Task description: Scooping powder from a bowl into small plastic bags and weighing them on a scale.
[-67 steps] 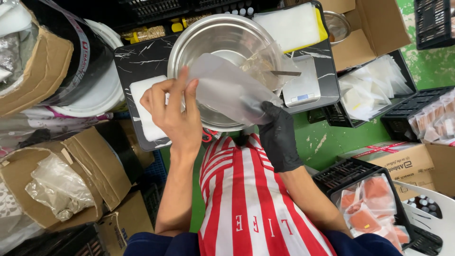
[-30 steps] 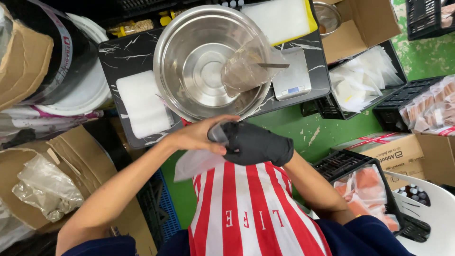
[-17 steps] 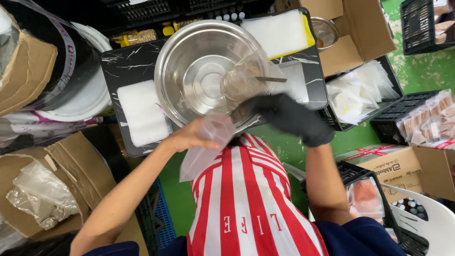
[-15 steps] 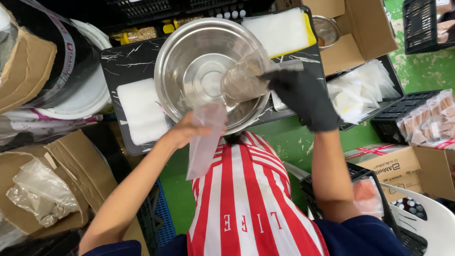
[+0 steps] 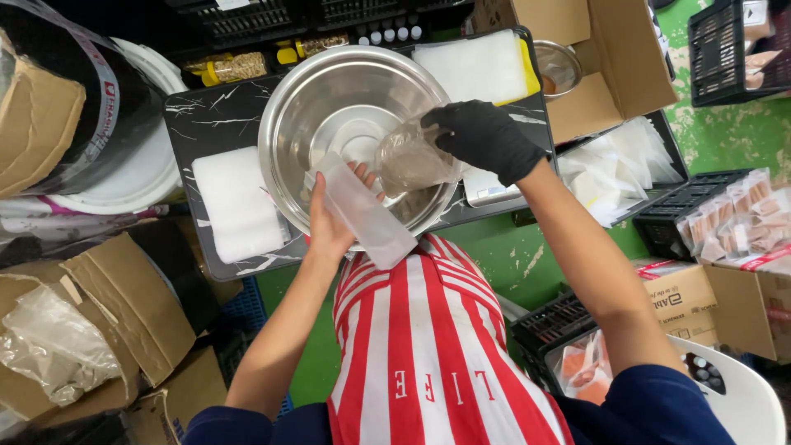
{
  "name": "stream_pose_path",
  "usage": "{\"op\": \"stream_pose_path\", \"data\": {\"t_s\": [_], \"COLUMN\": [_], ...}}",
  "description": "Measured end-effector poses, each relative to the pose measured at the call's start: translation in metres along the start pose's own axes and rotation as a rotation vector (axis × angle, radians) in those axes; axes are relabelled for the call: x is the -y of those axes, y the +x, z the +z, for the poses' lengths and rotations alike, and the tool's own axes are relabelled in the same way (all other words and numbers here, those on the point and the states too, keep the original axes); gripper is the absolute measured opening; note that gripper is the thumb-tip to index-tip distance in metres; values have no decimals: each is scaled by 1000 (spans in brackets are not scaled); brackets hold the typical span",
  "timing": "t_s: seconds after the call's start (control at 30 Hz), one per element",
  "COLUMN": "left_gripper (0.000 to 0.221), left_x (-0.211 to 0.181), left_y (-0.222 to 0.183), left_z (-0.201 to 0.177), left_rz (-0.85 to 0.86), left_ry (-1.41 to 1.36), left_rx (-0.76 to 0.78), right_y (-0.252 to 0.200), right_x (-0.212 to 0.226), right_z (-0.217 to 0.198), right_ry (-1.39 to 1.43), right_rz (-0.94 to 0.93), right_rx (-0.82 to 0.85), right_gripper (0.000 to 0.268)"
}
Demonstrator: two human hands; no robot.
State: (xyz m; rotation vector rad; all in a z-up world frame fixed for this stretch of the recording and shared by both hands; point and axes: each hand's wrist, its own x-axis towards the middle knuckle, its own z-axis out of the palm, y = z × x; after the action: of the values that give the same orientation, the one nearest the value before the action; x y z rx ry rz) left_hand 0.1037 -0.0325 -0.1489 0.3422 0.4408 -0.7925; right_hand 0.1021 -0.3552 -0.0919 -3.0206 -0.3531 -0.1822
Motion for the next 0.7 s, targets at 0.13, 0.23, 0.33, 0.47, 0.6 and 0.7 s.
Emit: {"op": "stream_pose_path", "data": {"t_s": [0.13, 0.23, 0.33, 0.47, 0.6, 0.7], "left_gripper": [74, 76, 78, 89, 81, 80], "left_x": [14, 24, 31, 20, 26, 31], "left_y": [27, 49, 45, 43, 49, 57], "left_z": [-9, -30, -24, -4, 9, 6], "left_rz": [58, 60, 60, 95, 136, 141], "left_ry": [51, 49, 41, 122, 195, 278], "left_rx": [-41, -100, -148, -204, -190, -173], "right_y": [12, 19, -7, -37, -16, -5], "right_x": [20, 39, 34, 15, 38, 51], "right_z": [-10, -22, -23, -19, -3, 8], "right_ry": [944, 935, 446, 228, 288, 373], "right_rz": [359, 448, 390, 524, 541, 479], "right_rx": [90, 7, -150, -177, -197, -208], "right_gripper": [27, 11, 4, 11, 14, 13]}}
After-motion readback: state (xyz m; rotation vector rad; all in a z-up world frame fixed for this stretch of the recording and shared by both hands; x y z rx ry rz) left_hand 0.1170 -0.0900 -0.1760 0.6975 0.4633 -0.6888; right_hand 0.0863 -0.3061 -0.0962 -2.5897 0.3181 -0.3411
